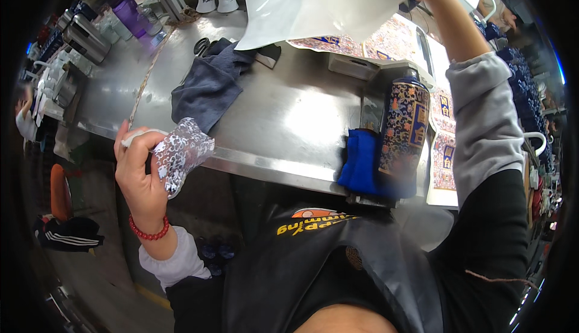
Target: The person applies a decorative sticker to a blue ceramic bottle using a green squeegee tool. They smooth the sticker onto the bottle's surface, rotate the bottle to cover different areas, and peel off the backing paper. The person repeats the smoothing process to ensure the sticker adheres properly.
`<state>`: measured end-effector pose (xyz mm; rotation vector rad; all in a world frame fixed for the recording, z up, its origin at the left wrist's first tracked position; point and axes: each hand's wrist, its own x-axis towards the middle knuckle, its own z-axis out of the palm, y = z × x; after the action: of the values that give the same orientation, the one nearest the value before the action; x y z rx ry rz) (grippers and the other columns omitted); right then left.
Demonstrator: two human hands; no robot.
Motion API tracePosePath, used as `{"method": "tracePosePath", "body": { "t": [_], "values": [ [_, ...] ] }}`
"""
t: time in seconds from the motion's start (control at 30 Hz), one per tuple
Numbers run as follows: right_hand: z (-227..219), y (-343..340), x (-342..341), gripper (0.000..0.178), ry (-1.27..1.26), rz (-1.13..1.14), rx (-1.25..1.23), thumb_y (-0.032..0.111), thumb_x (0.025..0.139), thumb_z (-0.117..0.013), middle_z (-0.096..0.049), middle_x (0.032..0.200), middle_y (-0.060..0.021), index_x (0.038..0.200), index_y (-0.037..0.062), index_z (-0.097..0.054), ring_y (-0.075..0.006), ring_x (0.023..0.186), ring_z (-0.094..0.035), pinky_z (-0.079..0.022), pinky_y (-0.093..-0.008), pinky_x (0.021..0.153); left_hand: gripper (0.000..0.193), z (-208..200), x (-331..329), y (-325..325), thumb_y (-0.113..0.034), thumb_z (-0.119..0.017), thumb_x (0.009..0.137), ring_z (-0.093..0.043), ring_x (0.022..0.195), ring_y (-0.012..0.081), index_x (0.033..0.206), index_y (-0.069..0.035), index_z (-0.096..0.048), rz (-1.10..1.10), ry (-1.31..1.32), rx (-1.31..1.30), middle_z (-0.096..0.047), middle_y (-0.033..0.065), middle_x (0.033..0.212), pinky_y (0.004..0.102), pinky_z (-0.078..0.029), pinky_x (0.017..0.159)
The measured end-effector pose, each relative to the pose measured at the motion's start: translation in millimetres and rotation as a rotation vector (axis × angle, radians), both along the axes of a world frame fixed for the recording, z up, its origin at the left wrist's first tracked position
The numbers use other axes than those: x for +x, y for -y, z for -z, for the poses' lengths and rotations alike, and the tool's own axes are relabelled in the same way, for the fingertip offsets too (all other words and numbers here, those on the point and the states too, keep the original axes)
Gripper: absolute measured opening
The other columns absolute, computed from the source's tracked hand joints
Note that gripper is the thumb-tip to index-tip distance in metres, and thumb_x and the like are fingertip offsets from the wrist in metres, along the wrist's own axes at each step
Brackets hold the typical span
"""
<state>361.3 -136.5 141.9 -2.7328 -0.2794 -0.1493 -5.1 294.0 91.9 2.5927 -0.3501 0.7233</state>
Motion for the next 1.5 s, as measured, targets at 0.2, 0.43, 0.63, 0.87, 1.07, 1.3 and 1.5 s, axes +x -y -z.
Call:
{"method": "tracePosePath", "body": {
  "t": [0.2,0.43,0.63,0.87,1.07,1.3,1.5],
  "values": [
    [-64.8,71.4,-47.2,0.015,-0.15,-0.116,0.765,0.013,0.083,-0.071,-0.062,0.084,-0.0052,0.095,0.0045,-0.067,-0.0161,0.075,-0.062,-0.052,-0.0308,0.068,0.015,-23.5,14.1,26.6,-0.002,-0.06,0.083,-0.065,0.094,0.0341,0.096,-0.002,-0.066,0.101,-0.011,0.122,-0.067,0.0112,0.089,0.0545,-0.035,0.115],
    [-61.4,241.5,-240.4,0.021,0.103,-0.075,1.315,0.01,0.087,-0.069,-0.072,0.098,-0.007,0.107,0.0041,-0.07,-0.0191,0.09,-0.071,-0.059,-0.031,0.08,0.021,-54.1,43.7,62.9,-0.01,-0.058,0.084,-0.064,0.096,0.0346,0.099,0.002,-0.066,0.32,0.001,0.229,-0.066,0.0143,0.092,0.057,-0.033,0.116],
    [19.6,407.6,-551.1,0.026,0.793,0.612,1.251,0.02,0.092,-0.065,-0.073,0.1,-0.0122,0.109,0.0012,-0.071,-0.0238,0.09,-0.07,-0.057,-0.0364,0.082,0.036,-95.3,108.1,110.5,-0.024,-0.055,0.095,-0.063,0.104,0.0323,0.108,0.009,-0.062,0.659,0.08,0.392,-0.066,0.0172,0.104,0.0568,-0.029,0.118],
    [209.5,429.9,-870.1,0.05,1.147,1.193,1.42,0.025,0.094,-0.057,-0.069,0.123,-0.0183,0.133,-0.0075,-0.058,-0.0307,0.112,-0.068,-0.053,-0.0431,0.1,0.057,-142.8,140.8,212.1,-0.038,-0.062,0.097,-0.062,0.116,0.0347,0.125,0.011,-0.059,0.953,0.24,0.578,-0.066,0.0191,0.113,0.0597,-0.032,0.117],
    [414.7,400.1,-955.6,0.042,0.698,1.849,1.626,0.03,0.091,-0.07,-0.07,0.116,-0.012,0.122,0.0016,-0.064,-0.0299,0.101,-0.068,-0.056,-0.0447,0.084,0.036,-161.4,111.4,330.6,-0.016,-0.056,0.094,-0.066,0.108,0.0378,0.121,0.007,-0.063,1.054,0.265,0.671,-0.068,0.0191,0.106,0.0553,-0.035,0.115],
    [350.5,425.3,-759.3,0.042,0.293,1.683,0.437,0.035,0.096,-0.071,-0.066,0.121,-0.0073,0.127,0.0066,-0.068,-0.0176,0.097,-0.065,-0.054,-0.0299,0.061,0.006,-129.2,70.2,480.9,-0.006,-0.062,0.08,-0.065,0.081,0.0332,0.079,-0.002,-0.058,1.034,0.103,0.568,-0.062,0.0114,0.074,0.0535,-0.04,0.109],
    [136.4,330.8,-534.0,0.075,0.546,0.519,0.316,0.036,0.084,-0.082,-0.051,0.14,-0.0244,0.141,-0.0031,-0.053,-0.0409,0.125,-0.054,-0.043,-0.0469,0.107,0.008,-105.2,74.6,565.0,-0.012,-0.059,0.084,-0.068,0.078,0.0316,0.082,-0.007,-0.064,0.914,-0.034,0.748,-0.068,0.0122,0.075,0.0536,-0.04,0.106]
  ]
}}
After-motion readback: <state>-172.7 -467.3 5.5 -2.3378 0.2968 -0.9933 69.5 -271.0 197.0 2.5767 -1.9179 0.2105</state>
